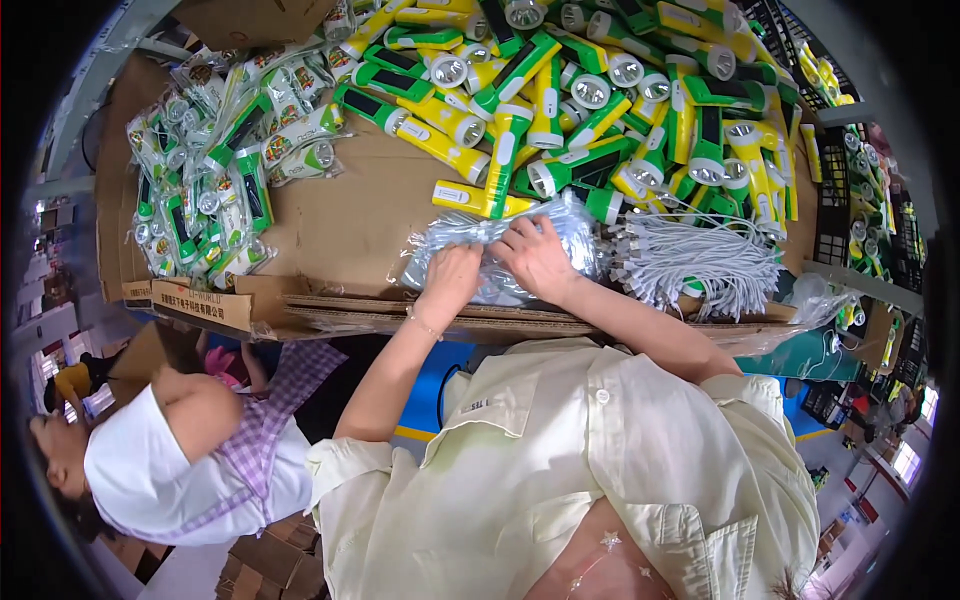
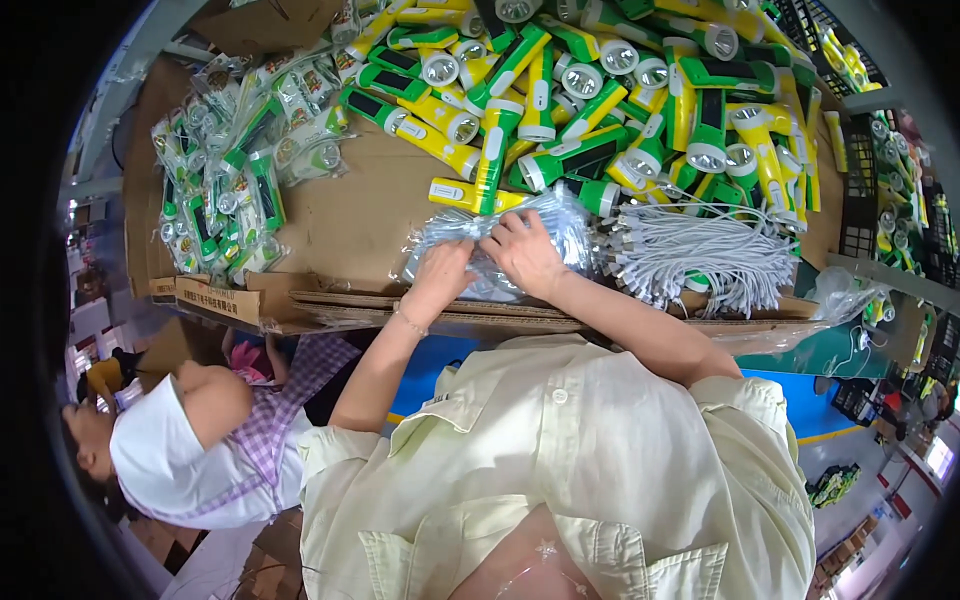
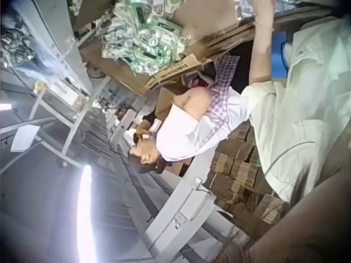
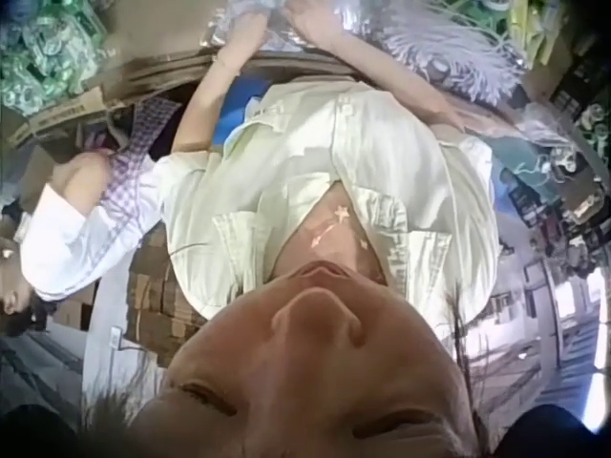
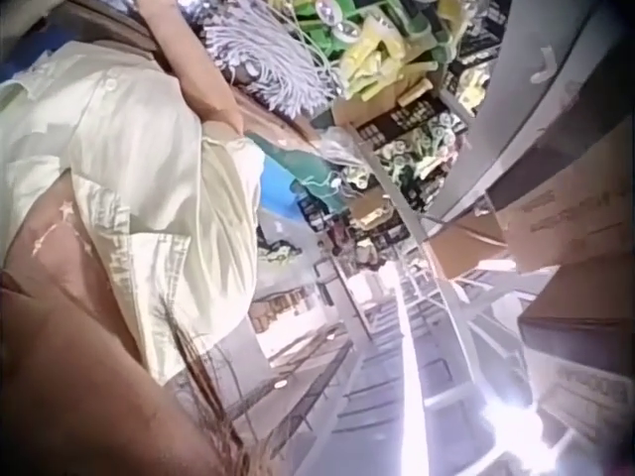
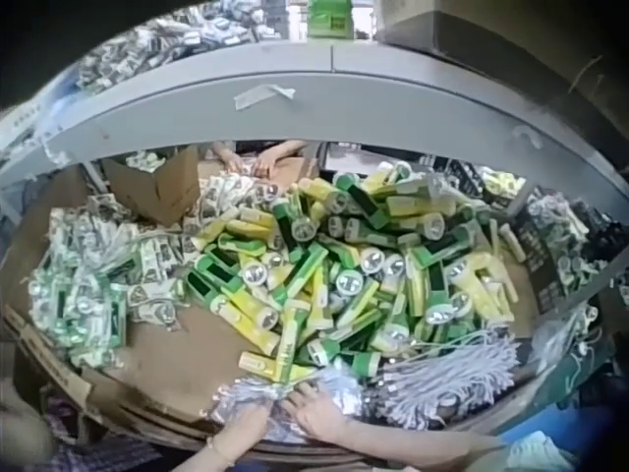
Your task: Packaging handheld flashlights and charging cables into plastic bags.
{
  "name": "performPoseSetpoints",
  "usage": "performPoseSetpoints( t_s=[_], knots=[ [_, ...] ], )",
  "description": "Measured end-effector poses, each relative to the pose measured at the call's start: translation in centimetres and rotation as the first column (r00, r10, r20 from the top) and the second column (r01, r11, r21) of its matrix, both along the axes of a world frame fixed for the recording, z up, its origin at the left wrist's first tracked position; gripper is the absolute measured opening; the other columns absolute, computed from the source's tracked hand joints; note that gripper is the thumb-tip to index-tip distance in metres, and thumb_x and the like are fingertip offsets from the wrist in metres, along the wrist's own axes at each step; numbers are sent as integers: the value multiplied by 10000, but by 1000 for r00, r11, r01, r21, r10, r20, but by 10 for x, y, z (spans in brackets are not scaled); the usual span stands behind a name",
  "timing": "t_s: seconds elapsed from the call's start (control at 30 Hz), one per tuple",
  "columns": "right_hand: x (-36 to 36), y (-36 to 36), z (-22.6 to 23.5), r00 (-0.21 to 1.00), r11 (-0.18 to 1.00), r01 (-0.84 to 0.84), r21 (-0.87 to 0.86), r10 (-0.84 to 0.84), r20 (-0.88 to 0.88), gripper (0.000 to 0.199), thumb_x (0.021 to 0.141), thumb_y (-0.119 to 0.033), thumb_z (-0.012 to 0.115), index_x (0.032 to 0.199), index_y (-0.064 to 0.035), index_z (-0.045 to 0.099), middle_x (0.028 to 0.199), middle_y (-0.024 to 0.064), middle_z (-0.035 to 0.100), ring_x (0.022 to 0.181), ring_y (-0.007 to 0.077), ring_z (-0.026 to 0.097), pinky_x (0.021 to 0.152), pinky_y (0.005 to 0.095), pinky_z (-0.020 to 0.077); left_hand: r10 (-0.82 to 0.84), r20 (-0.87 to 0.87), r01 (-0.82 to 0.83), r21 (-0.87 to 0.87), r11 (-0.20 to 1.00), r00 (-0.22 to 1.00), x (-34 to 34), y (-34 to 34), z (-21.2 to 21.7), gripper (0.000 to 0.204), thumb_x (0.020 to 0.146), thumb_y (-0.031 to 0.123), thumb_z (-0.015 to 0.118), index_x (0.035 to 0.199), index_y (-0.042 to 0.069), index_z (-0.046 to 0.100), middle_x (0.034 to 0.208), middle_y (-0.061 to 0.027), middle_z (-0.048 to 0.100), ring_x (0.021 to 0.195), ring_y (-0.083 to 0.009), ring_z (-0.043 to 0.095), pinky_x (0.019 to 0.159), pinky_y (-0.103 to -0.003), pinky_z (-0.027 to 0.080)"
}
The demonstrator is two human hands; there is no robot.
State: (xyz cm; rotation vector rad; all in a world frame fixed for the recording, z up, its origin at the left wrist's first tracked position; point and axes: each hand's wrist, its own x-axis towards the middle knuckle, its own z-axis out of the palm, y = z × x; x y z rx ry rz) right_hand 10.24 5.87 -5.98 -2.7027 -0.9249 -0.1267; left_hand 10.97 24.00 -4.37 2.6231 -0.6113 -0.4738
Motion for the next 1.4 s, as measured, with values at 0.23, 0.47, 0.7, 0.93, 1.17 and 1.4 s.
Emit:
performPoseSetpoints(
  t_s=[0.23,0.47,0.7,0.93,1.17,1.4],
  knots=[
    [-2,1,-7,997,999,31,-7,-30,70,130,757,-176,548,862,-133,611,873,28,574,946,204,512,844,389,369,107,68,-106,-24,994,992,-6,2,-15,342,629,87,760,919,28,589,851,-163,642,810,-379,622,723,-445,513],
    [-4,-5,-4,993,993,19,114,-32,110,132,712,-191,665,824,-144,613,861,12,587,934,181,537,856,390,372,41,-24,-39,48,998,999,-3,-3,-6,131,707,124,722,772,44,641,721,-182,640,734,-377,628,680,-446,504],
    [-5,-23,42,1000,817,12,576,-9,-8,94,731,-174,701,789,-127,644,768,8,611,739,208,605,712,328,455,184,-74,-198,-374,906,980,-15,-10,51,104,789,148,663,834,57,682,778,-182,639,732,-352,623,632,-388,489],
    [-5,-62,85,997,829,-8,559,53,-64,63,730,-155,695,786,-134,672,772,23,599,717,236,612,579,352,483,161,85,-115,-397,911,983,-20,-45,79,155,808,158,663,912,45,683,709,-166,627,598,-258,590,552,-325,455],
    [-13,-79,91,990,853,68,517,6,-141,82,739,-134,692,817,-117,672,779,29,610,733,227,615,598,335,492,189,51,-147,-443,884,981,-21,-62,67,169,796,179,682,910,55,692,689,-148,636,550,-245,601,534,-308,449],
    [-21,-93,83,991,982,-137,130,136,12,225,637,-63,634,855,-119,645,807,44,525,804,224,574,624,348,505,135,239,-88,-197,977,962,-25,-49,82,164,800,237,666,876,100,714,756,-141,658,662,-305,636,585,-358,490]
  ],
)
